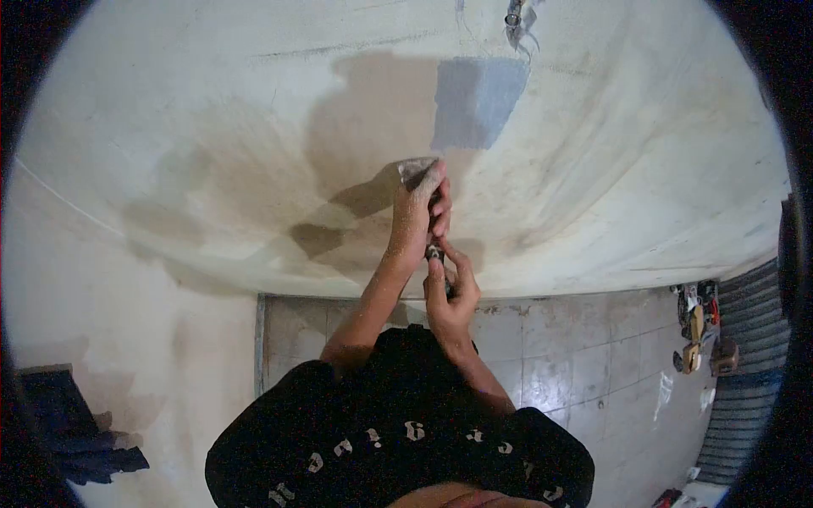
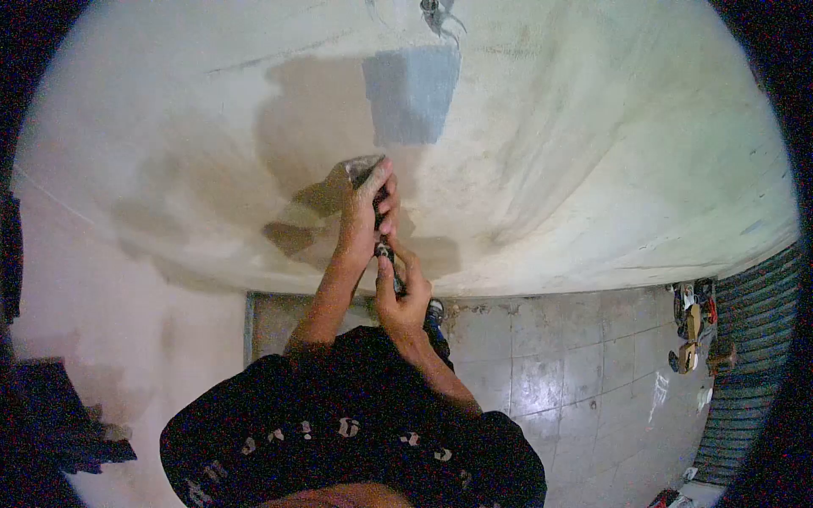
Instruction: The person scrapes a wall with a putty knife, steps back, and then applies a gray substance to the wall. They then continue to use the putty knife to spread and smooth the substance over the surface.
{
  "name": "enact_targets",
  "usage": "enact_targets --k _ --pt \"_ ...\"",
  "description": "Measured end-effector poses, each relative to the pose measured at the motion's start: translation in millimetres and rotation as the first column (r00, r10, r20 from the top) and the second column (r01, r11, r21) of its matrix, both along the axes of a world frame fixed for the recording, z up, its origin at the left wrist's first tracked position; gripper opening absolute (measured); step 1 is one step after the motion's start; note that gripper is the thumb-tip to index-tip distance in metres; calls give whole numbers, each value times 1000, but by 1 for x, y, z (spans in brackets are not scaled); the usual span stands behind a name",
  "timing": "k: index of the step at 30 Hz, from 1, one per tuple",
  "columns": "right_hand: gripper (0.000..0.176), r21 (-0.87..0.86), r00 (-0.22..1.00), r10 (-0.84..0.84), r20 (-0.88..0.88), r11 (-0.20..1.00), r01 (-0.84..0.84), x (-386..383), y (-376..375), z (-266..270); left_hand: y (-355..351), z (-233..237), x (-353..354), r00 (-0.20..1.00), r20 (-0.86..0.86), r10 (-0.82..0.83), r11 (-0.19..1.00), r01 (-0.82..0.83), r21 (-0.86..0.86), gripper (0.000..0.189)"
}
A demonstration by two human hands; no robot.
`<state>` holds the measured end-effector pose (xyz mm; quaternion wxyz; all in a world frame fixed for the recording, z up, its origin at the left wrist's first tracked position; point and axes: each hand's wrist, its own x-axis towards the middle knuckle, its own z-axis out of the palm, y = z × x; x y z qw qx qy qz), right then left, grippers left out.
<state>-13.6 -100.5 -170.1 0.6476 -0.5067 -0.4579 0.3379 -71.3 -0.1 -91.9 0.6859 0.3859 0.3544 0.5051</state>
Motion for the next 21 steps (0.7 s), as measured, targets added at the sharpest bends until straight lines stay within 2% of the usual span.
enact_targets --k 4,7,11,13,16,21 --pt "33 85 997 -30 65 996 25 -1 -5 -9 -1 0 1 997 82 -7 995 14 -95 38" --pt "33 71 995 -32 97 997 26 -1 -6 -5 1 -7 0 996 86 -20 997 26 -70 38" --pt "33 149 993 -76 85 987 63 0 14 -3 13 9 3 993 101 -68 997 64 37 38" --pt "34 124 994 -82 65 990 74 -3 2 -1 10 23 4 990 101 -94 994 88 63 38" --pt "33 105 992 -81 102 992 70 -3 -1 -9 4 -2 2 996 73 -49 999 50 -7 38" --pt "32 67 994 -61 85 996 56 -1 -7 -3 2 5 6 995 98 -30 999 31 -16 36"
